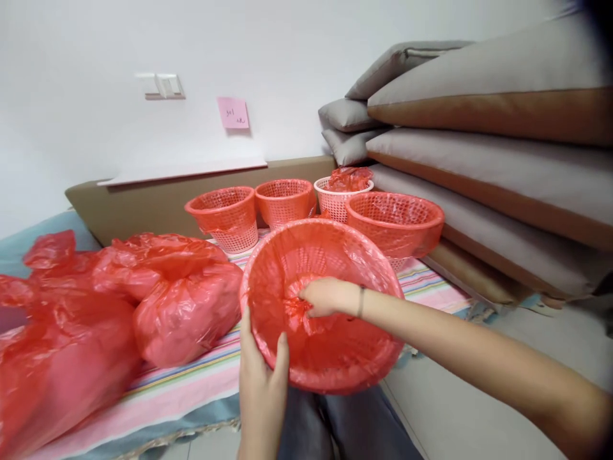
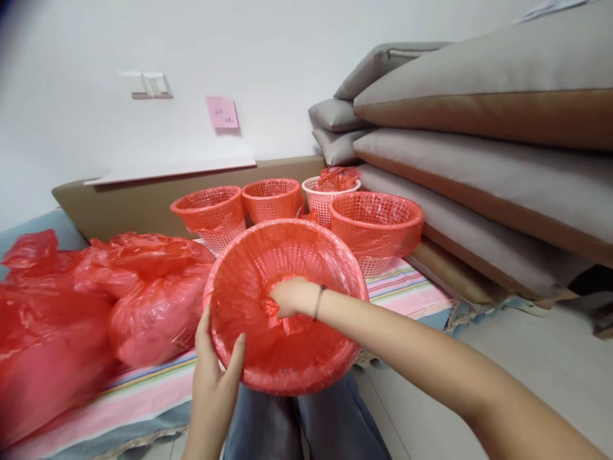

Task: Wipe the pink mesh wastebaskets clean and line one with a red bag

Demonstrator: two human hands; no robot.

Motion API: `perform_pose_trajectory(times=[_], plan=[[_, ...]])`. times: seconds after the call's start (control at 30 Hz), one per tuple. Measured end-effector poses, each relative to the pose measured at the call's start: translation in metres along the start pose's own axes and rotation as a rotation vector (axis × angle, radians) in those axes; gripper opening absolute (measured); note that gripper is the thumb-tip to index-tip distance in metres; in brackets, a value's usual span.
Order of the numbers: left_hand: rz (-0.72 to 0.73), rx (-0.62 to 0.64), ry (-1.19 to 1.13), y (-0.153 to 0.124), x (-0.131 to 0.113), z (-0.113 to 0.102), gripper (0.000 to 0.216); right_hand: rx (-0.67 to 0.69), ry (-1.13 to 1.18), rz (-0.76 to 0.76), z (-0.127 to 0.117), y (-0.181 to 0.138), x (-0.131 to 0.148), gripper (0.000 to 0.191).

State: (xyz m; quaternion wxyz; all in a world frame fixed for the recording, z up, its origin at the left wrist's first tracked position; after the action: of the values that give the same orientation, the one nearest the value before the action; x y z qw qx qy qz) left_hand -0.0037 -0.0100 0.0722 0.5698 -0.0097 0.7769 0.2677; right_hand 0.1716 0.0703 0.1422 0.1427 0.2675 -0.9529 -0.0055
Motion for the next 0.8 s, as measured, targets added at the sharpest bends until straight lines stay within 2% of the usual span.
perform_pose_trajectory(times=[0.07,0.17,0.23,0.3,0.43,0.5,0.57,0.63,0.7,0.8], plan=[[-0.030,-0.003,-0.008,0.016,-0.001,0.001,0.082,-0.047,0.006,0.000,-0.023,-0.025,-0.007,0.029],[-0.128,0.000,-0.082,0.033,0.002,0.004,0.086,-0.476,0.275,0.077,-0.049,-0.077,-0.027,0.028],[-0.183,0.017,-0.176,0.036,0.007,0.008,0.084,-0.725,0.415,0.222,-0.047,-0.109,-0.045,0.027],[-0.247,0.035,-0.287,0.032,0.014,0.014,0.081,-0.850,0.569,0.340,-0.026,-0.133,-0.062,0.033],[-0.362,0.067,-0.416,0.014,0.026,0.027,0.076,-0.937,0.906,0.578,0.043,-0.154,-0.086,0.046],[-0.385,0.053,-0.431,0.006,0.030,0.031,0.074,-0.899,1.085,0.645,0.073,-0.154,-0.090,0.049],[-0.398,0.026,-0.441,0.002,0.033,0.034,0.072,-0.889,1.252,0.676,0.091,-0.149,-0.091,0.050],[-0.390,-0.010,-0.441,0.000,0.032,0.036,0.069,-0.914,1.448,0.684,0.097,-0.139,-0.094,0.048],[-0.343,-0.089,-0.378,0.000,0.027,0.034,0.063,-0.937,1.674,0.712,0.094,-0.125,-0.099,0.038],[-0.164,-0.259,-0.182,0.006,0.008,0.024,0.055,-0.853,1.980,0.772,0.079,-0.100,-0.112,0.018]])
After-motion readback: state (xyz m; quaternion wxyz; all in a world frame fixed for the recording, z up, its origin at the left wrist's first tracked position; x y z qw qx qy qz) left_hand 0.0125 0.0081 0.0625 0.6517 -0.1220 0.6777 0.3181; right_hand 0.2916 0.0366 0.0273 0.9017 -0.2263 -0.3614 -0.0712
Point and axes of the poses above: each hand's wrist, its own y-axis towards the middle knuckle, its own z-axis out of the palm, x = y × z, the point moved 1 cm from there along y, towards the middle knuckle, and after that the axes turned 7 degrees about -x, right-handed, at the moved point
